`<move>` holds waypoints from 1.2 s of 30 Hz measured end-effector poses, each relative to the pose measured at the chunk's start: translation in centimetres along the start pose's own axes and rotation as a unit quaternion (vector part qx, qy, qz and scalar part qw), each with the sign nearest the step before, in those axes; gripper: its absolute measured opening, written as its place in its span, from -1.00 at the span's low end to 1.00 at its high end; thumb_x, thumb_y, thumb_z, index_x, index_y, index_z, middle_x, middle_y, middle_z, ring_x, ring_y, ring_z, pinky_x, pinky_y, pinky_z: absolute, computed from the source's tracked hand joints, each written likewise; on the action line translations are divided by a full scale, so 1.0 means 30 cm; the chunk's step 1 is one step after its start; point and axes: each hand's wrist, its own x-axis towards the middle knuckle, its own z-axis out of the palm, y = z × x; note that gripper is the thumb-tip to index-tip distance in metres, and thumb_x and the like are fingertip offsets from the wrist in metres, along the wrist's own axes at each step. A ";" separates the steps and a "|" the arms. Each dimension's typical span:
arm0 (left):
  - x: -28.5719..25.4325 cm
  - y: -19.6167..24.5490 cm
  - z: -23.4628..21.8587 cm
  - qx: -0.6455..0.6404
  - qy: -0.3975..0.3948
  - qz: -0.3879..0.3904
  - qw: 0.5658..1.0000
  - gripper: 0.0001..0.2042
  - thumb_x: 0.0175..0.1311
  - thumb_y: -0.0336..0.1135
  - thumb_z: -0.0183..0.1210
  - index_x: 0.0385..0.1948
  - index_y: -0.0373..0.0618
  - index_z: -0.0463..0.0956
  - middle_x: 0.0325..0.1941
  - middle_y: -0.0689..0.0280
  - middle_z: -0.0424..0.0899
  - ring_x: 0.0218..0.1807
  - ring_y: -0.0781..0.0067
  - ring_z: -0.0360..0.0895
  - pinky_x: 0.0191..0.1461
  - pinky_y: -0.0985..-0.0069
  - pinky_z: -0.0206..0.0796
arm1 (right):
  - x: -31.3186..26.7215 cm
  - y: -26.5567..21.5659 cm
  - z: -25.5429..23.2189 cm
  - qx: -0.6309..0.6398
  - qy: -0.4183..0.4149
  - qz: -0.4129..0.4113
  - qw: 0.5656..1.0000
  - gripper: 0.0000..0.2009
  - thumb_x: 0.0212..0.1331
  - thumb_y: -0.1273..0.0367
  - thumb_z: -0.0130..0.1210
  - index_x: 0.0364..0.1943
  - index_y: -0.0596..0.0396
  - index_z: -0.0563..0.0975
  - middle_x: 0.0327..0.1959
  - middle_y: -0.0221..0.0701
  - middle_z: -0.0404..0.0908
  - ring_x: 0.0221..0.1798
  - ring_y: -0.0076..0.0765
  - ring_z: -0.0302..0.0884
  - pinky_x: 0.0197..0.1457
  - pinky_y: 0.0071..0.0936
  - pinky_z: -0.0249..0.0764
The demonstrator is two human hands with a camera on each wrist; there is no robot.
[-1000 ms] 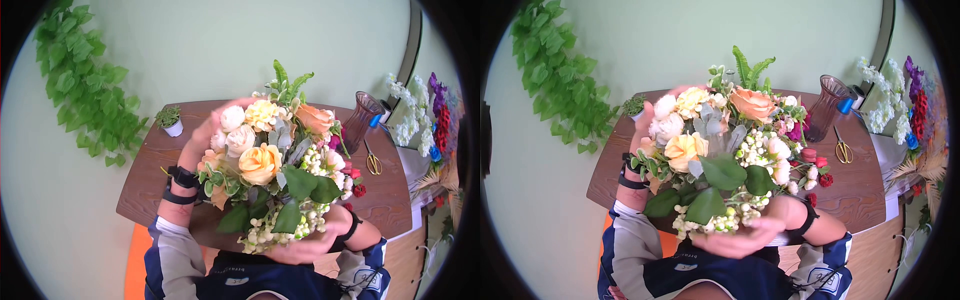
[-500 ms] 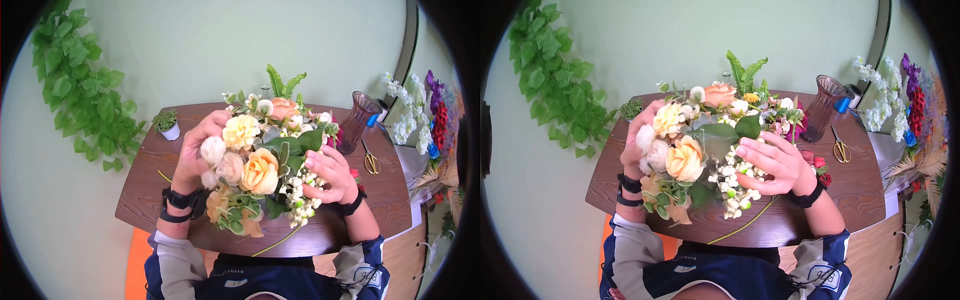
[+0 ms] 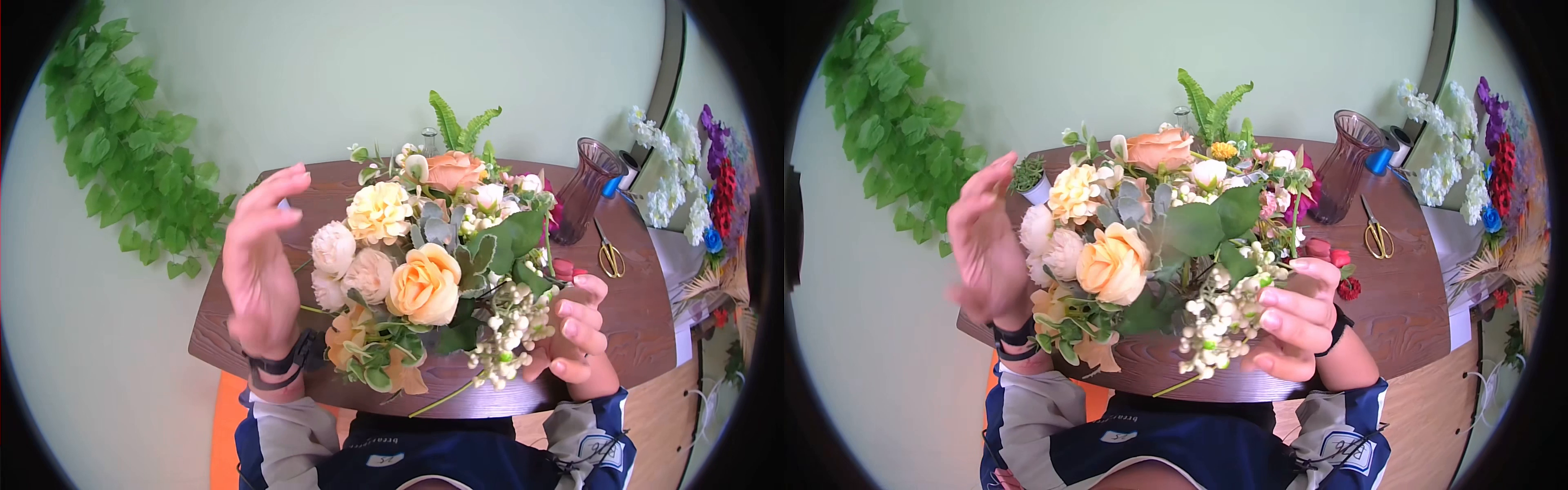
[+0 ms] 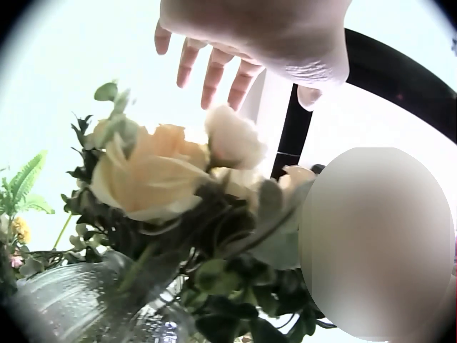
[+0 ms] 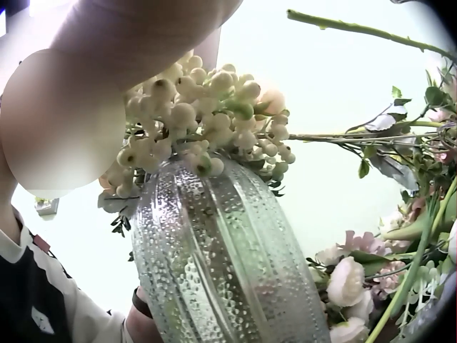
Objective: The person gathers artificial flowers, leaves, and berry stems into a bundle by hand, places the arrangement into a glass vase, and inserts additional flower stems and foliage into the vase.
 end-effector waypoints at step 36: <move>-0.149 0.219 0.372 0.454 -0.283 0.136 0.834 -0.77 0.03 -0.19 0.19 -0.21 0.19 0.55 -0.07 0.18 0.60 -0.30 0.27 0.45 -0.21 0.32 0.14 | 0.125 -0.224 0.030 0.445 -0.102 0.410 0.789 -0.63 0.08 0.58 0.04 0.03 0.28 0.34 0.26 0.10 0.15 0.27 0.28 0.18 0.28 -0.06 0.23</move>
